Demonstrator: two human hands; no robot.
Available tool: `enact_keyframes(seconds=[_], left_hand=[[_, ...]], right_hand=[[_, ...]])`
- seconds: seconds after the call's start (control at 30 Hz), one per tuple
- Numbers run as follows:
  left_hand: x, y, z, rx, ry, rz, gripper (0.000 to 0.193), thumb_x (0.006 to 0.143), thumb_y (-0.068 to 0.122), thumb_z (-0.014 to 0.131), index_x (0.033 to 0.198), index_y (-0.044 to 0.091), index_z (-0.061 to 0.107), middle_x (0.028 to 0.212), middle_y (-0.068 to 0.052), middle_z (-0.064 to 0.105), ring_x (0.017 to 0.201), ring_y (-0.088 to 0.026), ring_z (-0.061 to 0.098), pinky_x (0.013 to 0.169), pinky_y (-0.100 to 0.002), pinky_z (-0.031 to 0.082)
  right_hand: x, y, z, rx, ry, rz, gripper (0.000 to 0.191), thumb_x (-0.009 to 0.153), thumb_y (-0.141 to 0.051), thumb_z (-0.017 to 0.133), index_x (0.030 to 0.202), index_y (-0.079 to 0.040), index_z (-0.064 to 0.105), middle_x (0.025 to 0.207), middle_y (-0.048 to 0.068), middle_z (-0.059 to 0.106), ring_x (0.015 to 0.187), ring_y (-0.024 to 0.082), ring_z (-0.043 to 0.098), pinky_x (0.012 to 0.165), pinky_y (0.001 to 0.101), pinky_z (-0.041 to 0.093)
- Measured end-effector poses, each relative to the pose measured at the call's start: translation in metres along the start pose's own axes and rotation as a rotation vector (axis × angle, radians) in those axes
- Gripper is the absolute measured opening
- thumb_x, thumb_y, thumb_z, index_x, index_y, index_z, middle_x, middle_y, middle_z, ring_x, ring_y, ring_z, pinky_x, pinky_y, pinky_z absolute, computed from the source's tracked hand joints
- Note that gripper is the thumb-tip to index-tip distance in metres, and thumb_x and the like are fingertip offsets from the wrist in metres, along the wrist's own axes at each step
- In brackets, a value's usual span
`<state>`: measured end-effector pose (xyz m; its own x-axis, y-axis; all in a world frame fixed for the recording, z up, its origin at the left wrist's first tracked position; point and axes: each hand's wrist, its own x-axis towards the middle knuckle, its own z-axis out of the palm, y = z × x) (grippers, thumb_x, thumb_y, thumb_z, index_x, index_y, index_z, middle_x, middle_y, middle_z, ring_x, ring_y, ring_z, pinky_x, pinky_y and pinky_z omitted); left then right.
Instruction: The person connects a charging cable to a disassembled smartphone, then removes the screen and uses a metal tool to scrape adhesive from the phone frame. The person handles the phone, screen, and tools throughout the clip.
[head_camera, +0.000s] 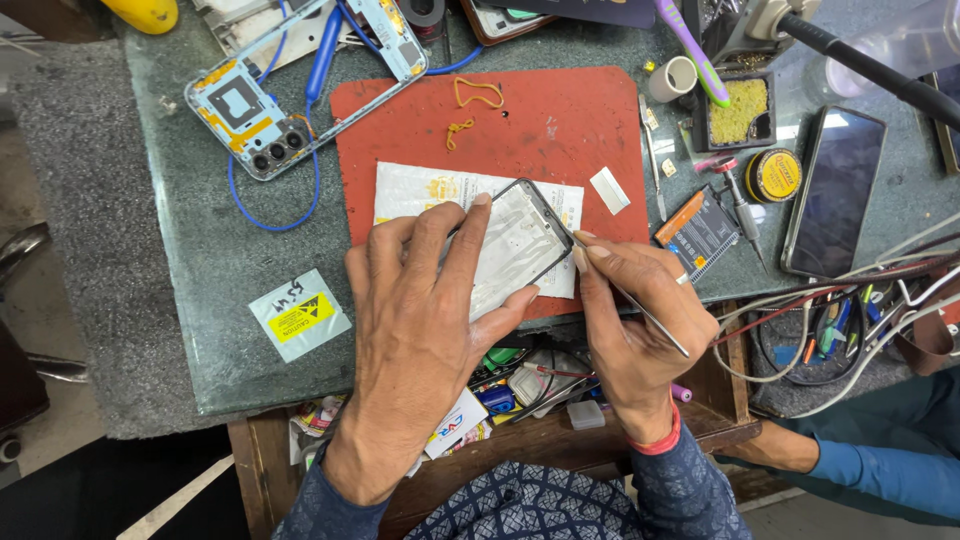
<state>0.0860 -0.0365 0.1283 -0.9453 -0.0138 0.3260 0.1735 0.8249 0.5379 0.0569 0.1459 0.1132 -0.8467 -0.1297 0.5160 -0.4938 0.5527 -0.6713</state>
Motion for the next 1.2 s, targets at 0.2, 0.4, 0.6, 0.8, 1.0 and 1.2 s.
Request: enact_keyframes(seconds=[0.2, 0.4, 0.6, 0.8, 1.0, 1.2], left_hand=[[0.0, 0.001, 0.0, 0.0, -0.01, -0.024, 0.076, 0.078, 0.043, 0.086, 0.135, 0.0, 0.062, 0.125, -0.009, 0.056, 0.111, -0.031, 0.05, 0.096, -0.048, 0.04], [0.0, 0.002, 0.0, -0.005, -0.004, -0.015, 0.075, 0.079, 0.043, 0.085, 0.136, 0.0, 0.062, 0.127, -0.009, 0.056, 0.112, -0.031, 0.05, 0.098, -0.048, 0.04], [0.001, 0.002, -0.002, -0.008, -0.021, -0.013, 0.075, 0.079, 0.042, 0.085, 0.136, 0.0, 0.062, 0.126, -0.009, 0.056, 0.112, -0.031, 0.049, 0.096, -0.047, 0.04], [0.001, 0.004, -0.003, -0.018, 0.003, -0.002, 0.074, 0.08, 0.041, 0.085, 0.136, -0.001, 0.061, 0.127, -0.01, 0.055, 0.112, -0.031, 0.049, 0.098, -0.048, 0.039], [0.0, 0.002, -0.002, -0.02, -0.009, -0.007, 0.073, 0.078, 0.04, 0.086, 0.135, 0.0, 0.062, 0.125, -0.009, 0.056, 0.113, -0.031, 0.049, 0.098, -0.048, 0.039], [0.002, 0.007, -0.003, -0.006, 0.014, -0.005, 0.072, 0.078, 0.039, 0.086, 0.134, 0.0, 0.063, 0.123, -0.009, 0.056, 0.112, -0.031, 0.05, 0.099, -0.048, 0.039]], right_hand=[[0.0, -0.004, -0.008, -0.068, -0.035, -0.054, 0.017, 0.091, 0.011, 0.079, 0.103, 0.002, 0.071, 0.107, 0.015, 0.077, 0.096, 0.022, 0.074, 0.082, 0.0273, 0.058], [-0.002, -0.009, -0.022, -0.14, -0.083, -0.106, 0.018, 0.086, 0.01, 0.079, 0.099, 0.002, 0.07, 0.106, 0.015, 0.076, 0.098, 0.025, 0.074, 0.089, 0.0327, 0.057], [0.004, -0.003, -0.015, -0.061, -0.069, -0.062, 0.016, 0.091, 0.011, 0.078, 0.102, 0.002, 0.071, 0.108, 0.014, 0.077, 0.1, 0.023, 0.075, 0.086, 0.0283, 0.058], [0.004, 0.0, -0.015, -0.035, -0.066, -0.052, 0.015, 0.092, 0.011, 0.078, 0.102, 0.003, 0.071, 0.107, 0.015, 0.077, 0.098, 0.022, 0.075, 0.086, 0.0276, 0.057], [-0.003, 0.003, -0.019, 0.024, -0.054, 0.027, 0.012, 0.096, 0.008, 0.078, 0.103, 0.003, 0.07, 0.108, 0.015, 0.076, 0.094, 0.019, 0.075, 0.085, 0.0252, 0.058], [-0.001, 0.008, -0.011, 0.169, -0.023, 0.2, 0.01, 0.096, 0.005, 0.075, 0.105, 0.006, 0.071, 0.104, 0.015, 0.076, 0.093, 0.016, 0.073, 0.086, 0.0255, 0.057]])
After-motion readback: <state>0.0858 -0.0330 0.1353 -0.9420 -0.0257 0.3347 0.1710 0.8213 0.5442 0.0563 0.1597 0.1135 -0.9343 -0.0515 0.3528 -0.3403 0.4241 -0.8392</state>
